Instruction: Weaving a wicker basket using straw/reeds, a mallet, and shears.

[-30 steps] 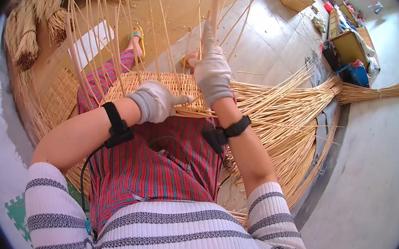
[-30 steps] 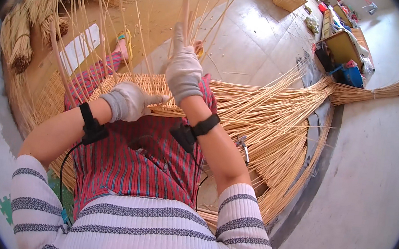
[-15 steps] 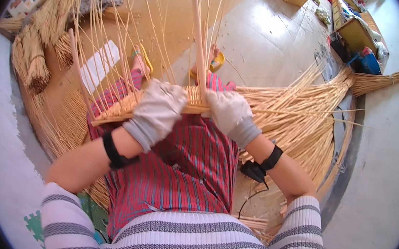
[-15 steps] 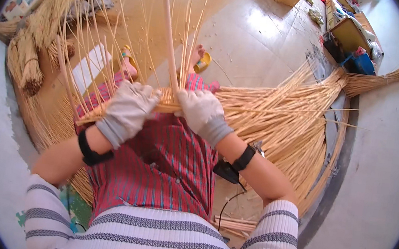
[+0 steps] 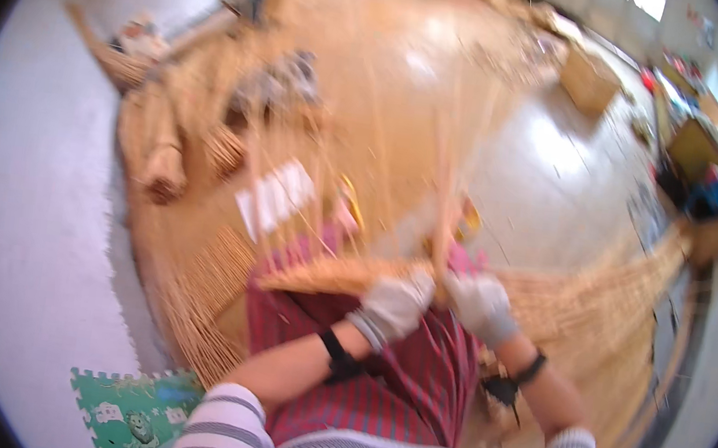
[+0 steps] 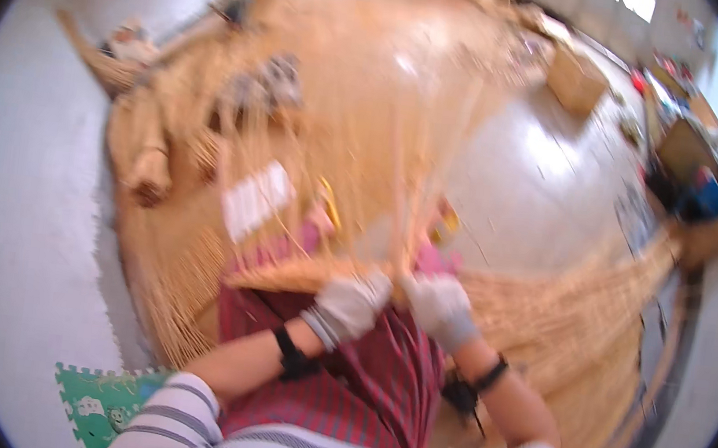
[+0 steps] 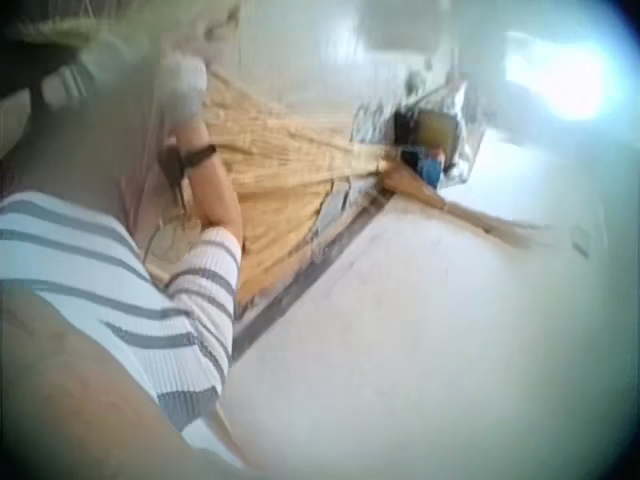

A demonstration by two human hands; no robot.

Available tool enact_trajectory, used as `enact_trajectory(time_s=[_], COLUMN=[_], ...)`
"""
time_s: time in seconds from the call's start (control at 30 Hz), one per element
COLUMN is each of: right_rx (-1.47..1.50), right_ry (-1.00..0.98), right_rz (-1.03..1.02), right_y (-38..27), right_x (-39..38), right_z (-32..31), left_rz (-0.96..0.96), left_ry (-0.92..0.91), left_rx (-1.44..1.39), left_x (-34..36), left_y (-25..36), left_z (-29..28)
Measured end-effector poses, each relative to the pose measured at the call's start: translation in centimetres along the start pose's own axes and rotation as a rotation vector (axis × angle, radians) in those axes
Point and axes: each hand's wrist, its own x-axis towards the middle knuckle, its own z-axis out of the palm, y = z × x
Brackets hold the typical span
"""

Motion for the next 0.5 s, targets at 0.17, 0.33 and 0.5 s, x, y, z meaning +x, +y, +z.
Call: enact_trajectory(time_s=[0.17, 0.33, 0.5], right_rx=[-0.095, -0.032, -0.123], right_ry=[-0.115, -0.165, -0.154], right_rz=[0.054, 0.117, 0.19], right_y=[0.0, -1.6, -1.5], right_x=[-1.8, -2.0, -1.9], right_z=[2.0, -0.1, 1.7], left_rz=[-0.029, -0.017, 0.005], left_ry=[-0.045, -0.048, -0.002], left_rx=[-0.099, -0.118, -0.116], left_x=[-1.4, -1.8, -1.6], left_y=[1.2, 1.6, 0.8], left_z=[0.0, 0.4, 2.5])
